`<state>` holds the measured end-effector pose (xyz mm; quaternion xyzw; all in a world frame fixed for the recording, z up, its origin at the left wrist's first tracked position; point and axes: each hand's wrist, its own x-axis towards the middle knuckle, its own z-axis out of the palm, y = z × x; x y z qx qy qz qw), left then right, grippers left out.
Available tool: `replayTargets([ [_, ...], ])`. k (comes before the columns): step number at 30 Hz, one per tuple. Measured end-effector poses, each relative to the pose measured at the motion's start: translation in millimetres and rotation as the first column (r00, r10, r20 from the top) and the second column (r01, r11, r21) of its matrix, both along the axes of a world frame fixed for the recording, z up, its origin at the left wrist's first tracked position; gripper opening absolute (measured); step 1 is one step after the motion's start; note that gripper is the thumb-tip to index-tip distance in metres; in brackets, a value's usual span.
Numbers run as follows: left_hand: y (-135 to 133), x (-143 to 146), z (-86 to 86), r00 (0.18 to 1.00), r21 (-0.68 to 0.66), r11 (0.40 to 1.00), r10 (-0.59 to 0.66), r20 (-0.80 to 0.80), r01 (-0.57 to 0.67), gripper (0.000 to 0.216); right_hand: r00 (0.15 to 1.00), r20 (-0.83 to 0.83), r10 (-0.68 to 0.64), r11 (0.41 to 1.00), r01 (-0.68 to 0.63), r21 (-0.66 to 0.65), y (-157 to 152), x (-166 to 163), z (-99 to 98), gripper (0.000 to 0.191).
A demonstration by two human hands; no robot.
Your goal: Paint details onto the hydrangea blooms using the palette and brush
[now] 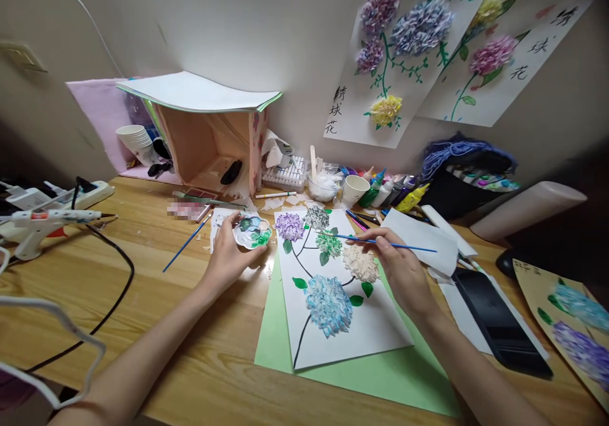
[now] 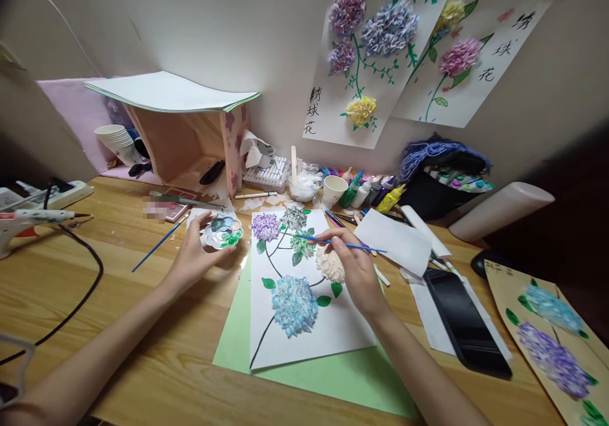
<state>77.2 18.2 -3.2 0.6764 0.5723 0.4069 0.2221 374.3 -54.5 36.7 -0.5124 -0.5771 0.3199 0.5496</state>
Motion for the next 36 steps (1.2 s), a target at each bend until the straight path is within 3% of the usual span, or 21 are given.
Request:
replayTargets([
  [6,-2.1,2.7,-6.8,0.994,-0.006,1.000,0.010,-0.113,-0.010,0.079,0.930,0.322,0.178,0.979,-0.134,-0.153,16.7,-33.6,-3.0,0.030],
  [13,-4.9,5.5,-11.8,0.991,-0.002,1.000,-0.009,-0.131,0.009,0.078,0.834,0.506,0.220,0.975,-0.175,-0.137,31.3,-52.3,-11.6,0.029],
  [26,-4.4,4.9,-9.1,0.990,-0.021,1.000,0.009,-0.141,-0.012,0.077,0.817,0.544,0.192,0.981,-0.149,-0.122,36.8,-53.3,-4.6,0.033],
  [30,-2.8,4.2,-9.8,0.989,-0.007,1.000,0.021,-0.149,-0.022,0.076,0.796,0.552,0.250,0.968,-0.184,-0.174,36.7,-54.0,-3.4,0.033],
  [36,-0.1,-6.9,-12.5,0.981,-0.035,0.998,0.042,-0.191,-0.049,0.077,0.853,0.502,0.145,0.989,-0.135,-0.055,28.6,-44.8,10.8,0.030],
])
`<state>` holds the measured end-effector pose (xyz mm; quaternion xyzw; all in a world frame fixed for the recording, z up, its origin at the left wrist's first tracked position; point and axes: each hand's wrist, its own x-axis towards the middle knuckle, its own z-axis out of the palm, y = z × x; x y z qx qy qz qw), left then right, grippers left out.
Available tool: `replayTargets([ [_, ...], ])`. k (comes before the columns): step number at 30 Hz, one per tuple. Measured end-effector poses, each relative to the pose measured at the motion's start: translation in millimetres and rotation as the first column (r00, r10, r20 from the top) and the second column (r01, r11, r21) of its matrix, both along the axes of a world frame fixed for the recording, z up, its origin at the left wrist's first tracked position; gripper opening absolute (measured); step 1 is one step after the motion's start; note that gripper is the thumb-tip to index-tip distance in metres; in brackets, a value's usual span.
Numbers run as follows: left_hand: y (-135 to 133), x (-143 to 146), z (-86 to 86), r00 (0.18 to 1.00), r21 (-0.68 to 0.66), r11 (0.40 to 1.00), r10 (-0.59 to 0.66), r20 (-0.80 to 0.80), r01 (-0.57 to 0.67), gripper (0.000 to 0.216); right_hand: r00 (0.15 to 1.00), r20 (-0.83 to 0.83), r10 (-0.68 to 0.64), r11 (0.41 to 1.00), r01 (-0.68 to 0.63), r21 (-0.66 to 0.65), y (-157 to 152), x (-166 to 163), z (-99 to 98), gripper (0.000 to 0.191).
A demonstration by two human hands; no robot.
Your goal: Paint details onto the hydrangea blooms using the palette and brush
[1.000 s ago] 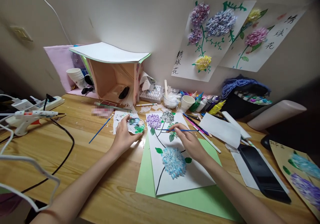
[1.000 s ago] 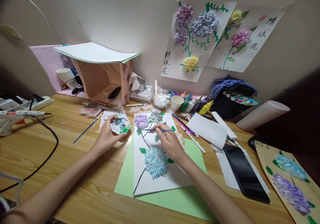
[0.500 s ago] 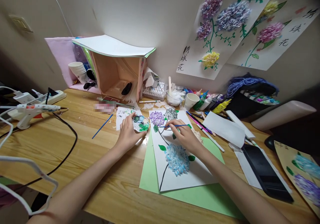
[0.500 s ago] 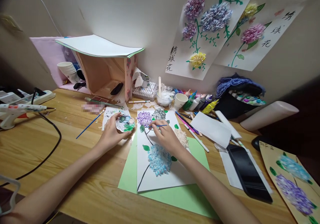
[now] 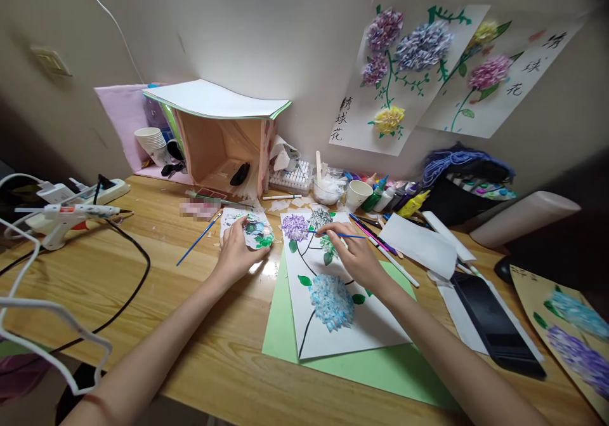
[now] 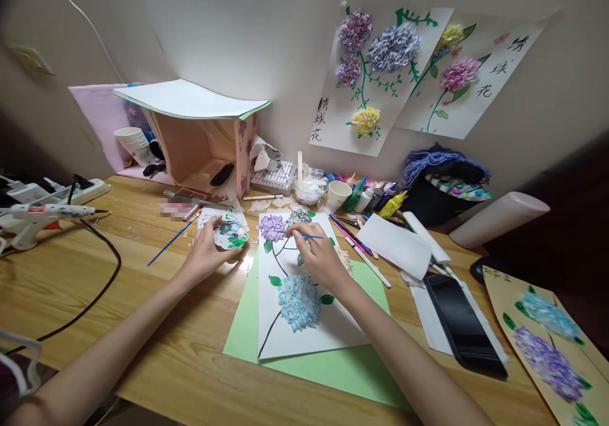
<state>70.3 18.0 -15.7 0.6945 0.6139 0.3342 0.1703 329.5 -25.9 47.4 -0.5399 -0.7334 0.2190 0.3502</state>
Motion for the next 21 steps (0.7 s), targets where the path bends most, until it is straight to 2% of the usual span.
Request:
replayTargets([
  [5,-17.1,-23.1,1.6,0.999,-0.030,0.999,0.025,-0.026,-0.026,0.076,0.995,-0.095,-0.029,0.999,0.033,0.041,-9.7,33.3,9.5,0.031],
  [11,-40.1,-46.8,-2.6,0.989,0.061,0.992,0.115,-0.097,-0.109,0.075,0.970,-0.194,-0.147,0.984,0.164,0.073,-19.1,78.1,9.0,0.035],
  [16,-38.5,-44.1,-5.0,0.983,-0.014,0.989,0.147,-0.114,-0.149,0.076,0.957,-0.245,-0.157,0.978,0.185,0.096,-19.6,87.3,7.6,0.035],
  [21,-46.1,-29.2,5.3,0.985,-0.044,0.987,0.147,-0.094,-0.152,0.087,0.954,-0.267,-0.137,0.977,0.174,0.121,-19.3,85.3,12.8,0.033],
])
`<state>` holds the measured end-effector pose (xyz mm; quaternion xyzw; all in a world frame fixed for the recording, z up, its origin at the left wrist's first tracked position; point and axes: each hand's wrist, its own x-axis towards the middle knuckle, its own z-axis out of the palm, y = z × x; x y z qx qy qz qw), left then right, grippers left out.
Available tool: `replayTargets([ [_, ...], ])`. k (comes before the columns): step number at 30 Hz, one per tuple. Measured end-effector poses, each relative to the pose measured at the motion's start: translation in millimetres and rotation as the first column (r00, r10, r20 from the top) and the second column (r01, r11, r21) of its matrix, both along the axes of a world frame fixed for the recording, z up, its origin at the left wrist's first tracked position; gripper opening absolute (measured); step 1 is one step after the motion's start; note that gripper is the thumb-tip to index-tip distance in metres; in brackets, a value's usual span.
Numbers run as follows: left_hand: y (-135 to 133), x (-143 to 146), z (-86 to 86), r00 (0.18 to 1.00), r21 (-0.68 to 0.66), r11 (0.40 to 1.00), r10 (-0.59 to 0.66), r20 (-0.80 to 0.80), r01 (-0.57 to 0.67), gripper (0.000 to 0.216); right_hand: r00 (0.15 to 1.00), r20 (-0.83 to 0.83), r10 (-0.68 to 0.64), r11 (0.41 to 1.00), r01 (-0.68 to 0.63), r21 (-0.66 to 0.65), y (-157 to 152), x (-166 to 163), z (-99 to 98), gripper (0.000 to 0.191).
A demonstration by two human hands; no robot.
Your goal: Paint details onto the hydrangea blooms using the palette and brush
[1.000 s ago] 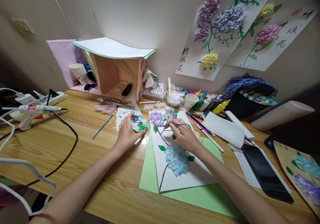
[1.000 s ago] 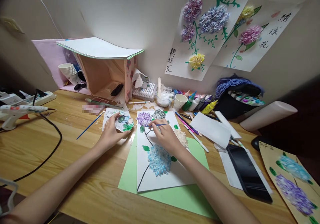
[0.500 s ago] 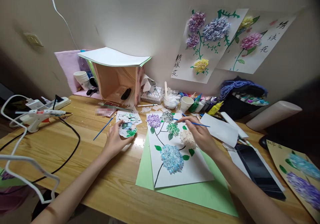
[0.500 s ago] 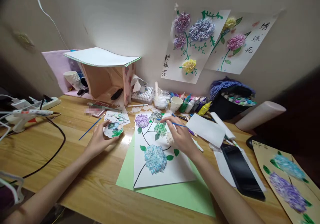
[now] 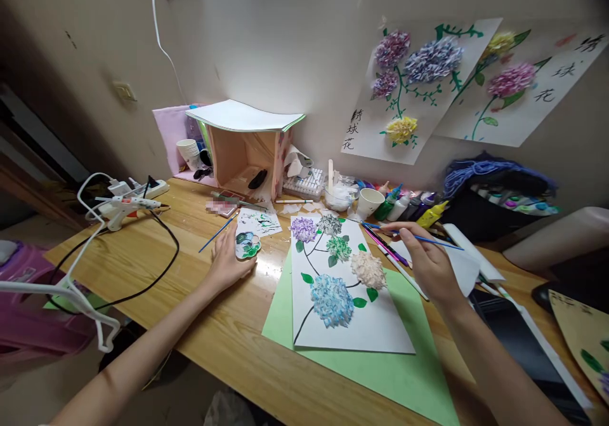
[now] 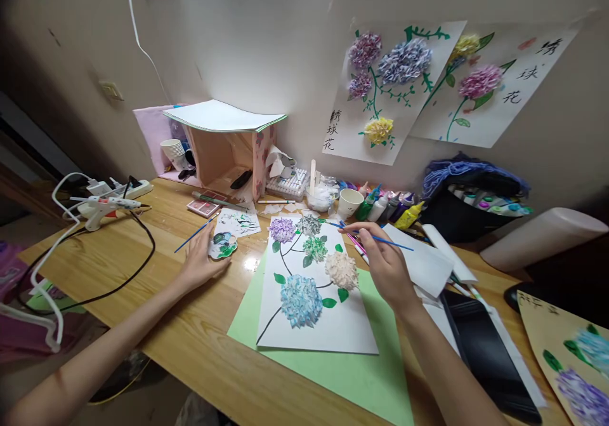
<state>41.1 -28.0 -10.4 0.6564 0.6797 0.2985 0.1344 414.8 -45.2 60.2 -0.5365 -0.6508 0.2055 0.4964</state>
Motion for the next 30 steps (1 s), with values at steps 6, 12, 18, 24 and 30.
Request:
replayTargets([
  [6,-33.6,42.0,9.6,0.936,-0.183,0.963,-0.127,0.328,0.195,0.051,0.998,-0.009,-0.066,0.988,0.067,0.136,-3.9,7.1,15.7,0.030],
  [12,-27.4,75.9,1.6,0.899,-0.347,0.891,-0.131,0.419,0.292,0.043,0.997,-0.038,-0.061,0.979,0.068,0.195,-11.2,8.7,25.6,0.029],
  [18,-20.5,89.1,-9.0,0.877,-0.379,0.871,-0.110,0.467,0.311,0.036,0.996,-0.052,-0.071,0.962,0.082,0.261,-19.0,12.7,38.1,0.027],
  [24,-18.7,79.8,-4.0,0.892,-0.348,0.887,-0.139,0.430,0.305,0.024,0.992,-0.110,-0.065,0.960,0.092,0.263,-21.1,21.8,43.6,0.027],
  [30,-14.9,52.0,5.1,0.922,-0.241,0.927,-0.199,0.333,0.288,0.014,0.993,-0.115,-0.034,0.961,0.065,0.270,-21.8,17.2,43.5,0.027],
])
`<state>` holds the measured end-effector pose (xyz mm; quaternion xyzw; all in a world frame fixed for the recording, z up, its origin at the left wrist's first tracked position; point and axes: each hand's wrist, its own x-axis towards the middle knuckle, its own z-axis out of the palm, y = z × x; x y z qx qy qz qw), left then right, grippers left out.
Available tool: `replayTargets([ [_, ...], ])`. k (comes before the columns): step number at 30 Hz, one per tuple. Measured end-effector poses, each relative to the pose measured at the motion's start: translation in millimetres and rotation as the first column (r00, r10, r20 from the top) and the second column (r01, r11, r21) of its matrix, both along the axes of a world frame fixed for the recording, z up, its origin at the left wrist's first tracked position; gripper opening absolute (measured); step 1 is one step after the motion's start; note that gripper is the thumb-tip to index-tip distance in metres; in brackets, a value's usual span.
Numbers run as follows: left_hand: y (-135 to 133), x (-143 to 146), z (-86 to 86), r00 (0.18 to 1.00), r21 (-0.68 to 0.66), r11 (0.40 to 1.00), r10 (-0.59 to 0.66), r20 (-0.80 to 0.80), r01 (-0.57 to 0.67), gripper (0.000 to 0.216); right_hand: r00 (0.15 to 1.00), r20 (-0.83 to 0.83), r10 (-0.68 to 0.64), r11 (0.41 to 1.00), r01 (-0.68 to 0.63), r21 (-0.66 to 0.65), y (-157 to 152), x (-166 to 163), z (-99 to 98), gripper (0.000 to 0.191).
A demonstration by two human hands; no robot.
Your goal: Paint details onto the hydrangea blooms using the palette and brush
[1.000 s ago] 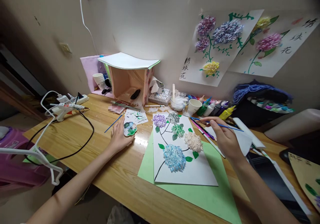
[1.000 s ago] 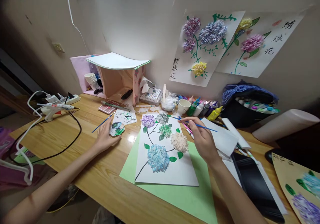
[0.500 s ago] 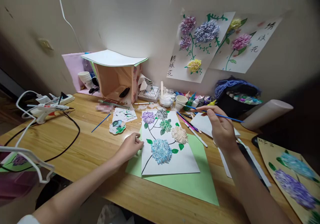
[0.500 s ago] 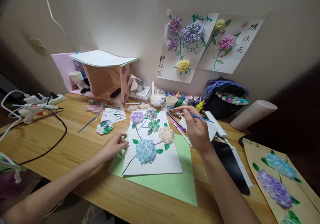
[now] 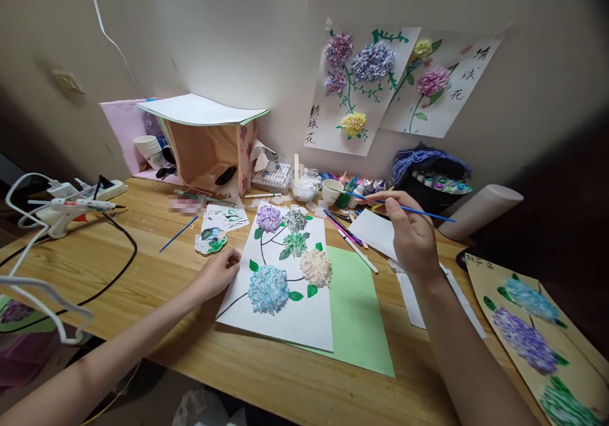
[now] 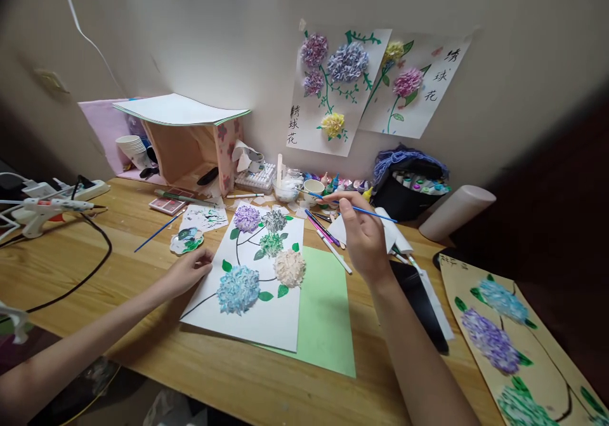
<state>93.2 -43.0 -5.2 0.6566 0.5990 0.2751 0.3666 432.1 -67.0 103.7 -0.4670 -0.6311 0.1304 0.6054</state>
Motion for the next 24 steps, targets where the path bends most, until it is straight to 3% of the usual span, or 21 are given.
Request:
replayTargets([
  [11,37.1,-23.6,29.7,0.998,0.029,0.998,-0.059,-0.003,0.059,0.023,0.999,-0.039,0.009,1.000,-0.009,-0.013,5.4,6.7,-1.9,0.028],
  [18,75.9,-29.6,57.1,0.972,0.002,0.973,-0.230,-0.048,0.230,0.025,0.996,-0.061,0.060,0.998,-0.061,-0.021,5.0,13.0,0.9,0.031],
  [24,108.0,-20.5,87.3,0.895,-0.037,0.905,-0.424,-0.137,0.423,0.022,0.996,-0.088,0.031,0.999,-0.033,-0.025,5.3,20.7,3.5,0.031],
])
